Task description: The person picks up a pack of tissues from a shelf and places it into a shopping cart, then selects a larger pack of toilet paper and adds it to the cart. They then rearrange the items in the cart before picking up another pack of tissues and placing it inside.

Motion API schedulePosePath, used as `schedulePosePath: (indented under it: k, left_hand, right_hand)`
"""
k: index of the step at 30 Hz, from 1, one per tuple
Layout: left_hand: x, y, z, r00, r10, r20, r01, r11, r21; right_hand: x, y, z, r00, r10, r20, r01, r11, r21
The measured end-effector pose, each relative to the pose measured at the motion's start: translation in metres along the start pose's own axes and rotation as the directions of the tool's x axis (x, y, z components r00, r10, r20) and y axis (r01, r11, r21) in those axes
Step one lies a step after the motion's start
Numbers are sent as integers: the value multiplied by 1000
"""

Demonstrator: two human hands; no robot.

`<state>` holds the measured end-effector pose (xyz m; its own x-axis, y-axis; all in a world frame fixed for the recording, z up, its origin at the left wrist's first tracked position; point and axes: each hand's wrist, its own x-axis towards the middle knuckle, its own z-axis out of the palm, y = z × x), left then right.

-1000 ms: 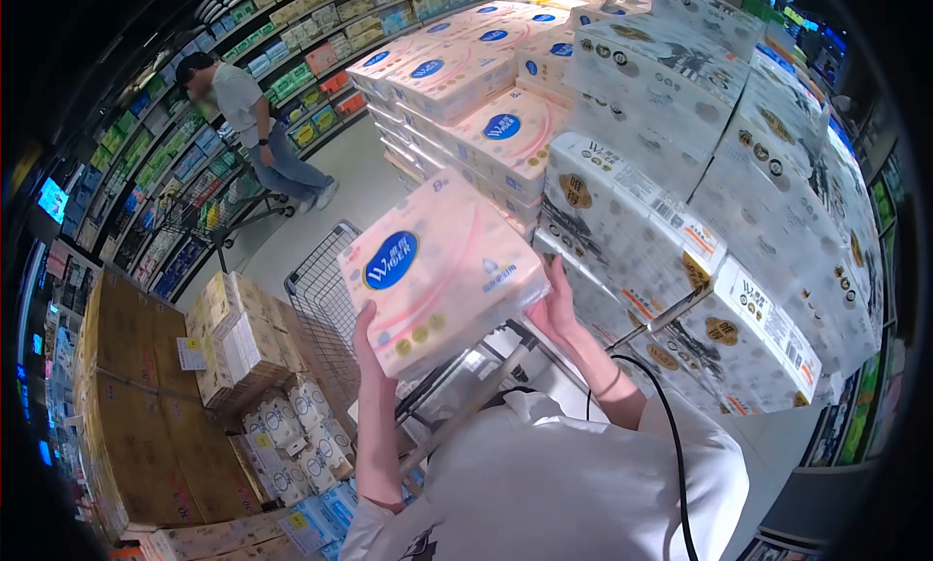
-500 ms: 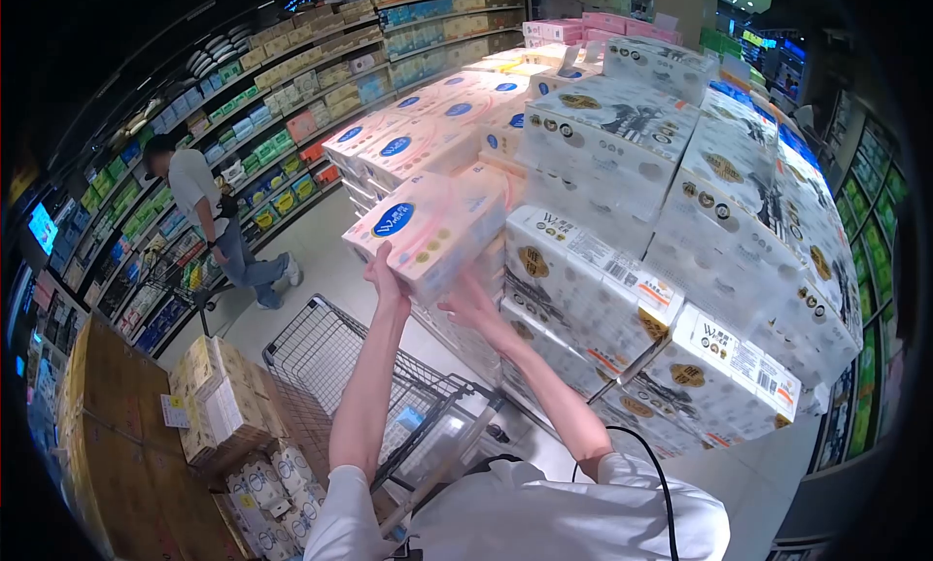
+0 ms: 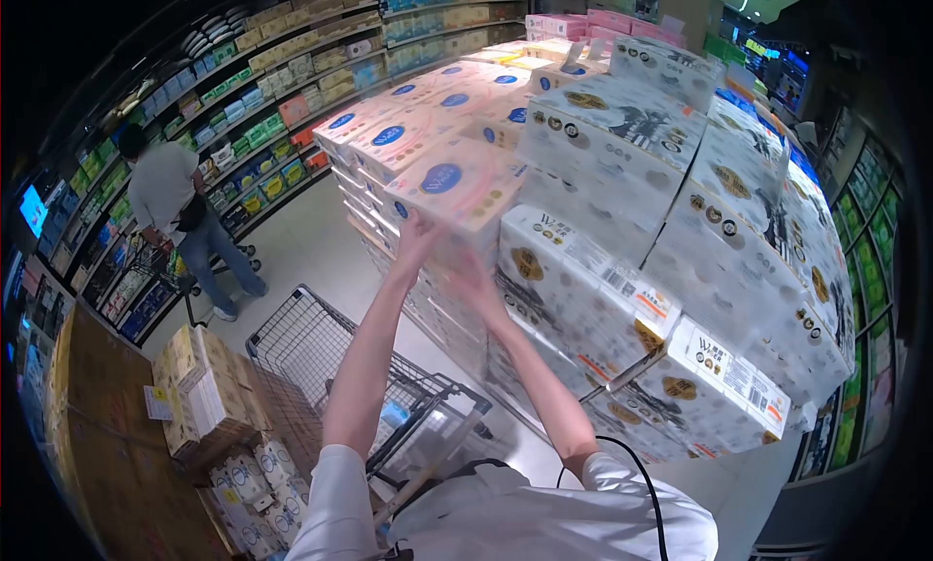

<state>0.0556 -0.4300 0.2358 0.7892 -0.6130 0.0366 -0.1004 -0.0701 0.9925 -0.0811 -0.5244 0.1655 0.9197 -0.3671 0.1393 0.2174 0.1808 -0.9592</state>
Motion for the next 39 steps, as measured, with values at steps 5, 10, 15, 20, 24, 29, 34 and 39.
schedulePosePath:
  k: [5,10,15,20,24,29,34,39]
  left_hand:
    - [20,-20,16,985,5,-170,-6,1000,-6]
    - [15,-30,30,995,51,-91,-48,998,33]
    - [-41,-57,-3,992,60,-112,-47,993,110]
    - [-198,-158,-91,918,187,-350,-19,901,433]
    - [-372,-204,-144,672,103,-734,562,575,595]
    - [-522,-194,-152,442,-54,-896,874,251,416]
    - [-589,-225,-130,284,-382,-879,875,478,75]
    - [-587,-242,-142,303,-399,-865,899,420,121]
  right_hand:
    - [-1,-6,-6,998,53,-43,-57,995,-79]
    - [-61,69,17,976,79,205,-61,994,-94]
    - [-154,165,12,906,134,401,315,417,-853]
    - [-161,140,20,884,331,331,242,281,-929]
    - [-147,139,33,862,390,324,261,207,-943]
    - [-126,172,58,823,340,456,445,115,-888]
    - [-126,193,60,821,290,492,481,116,-869]
    - [-126,189,61,797,327,508,506,99,-857]
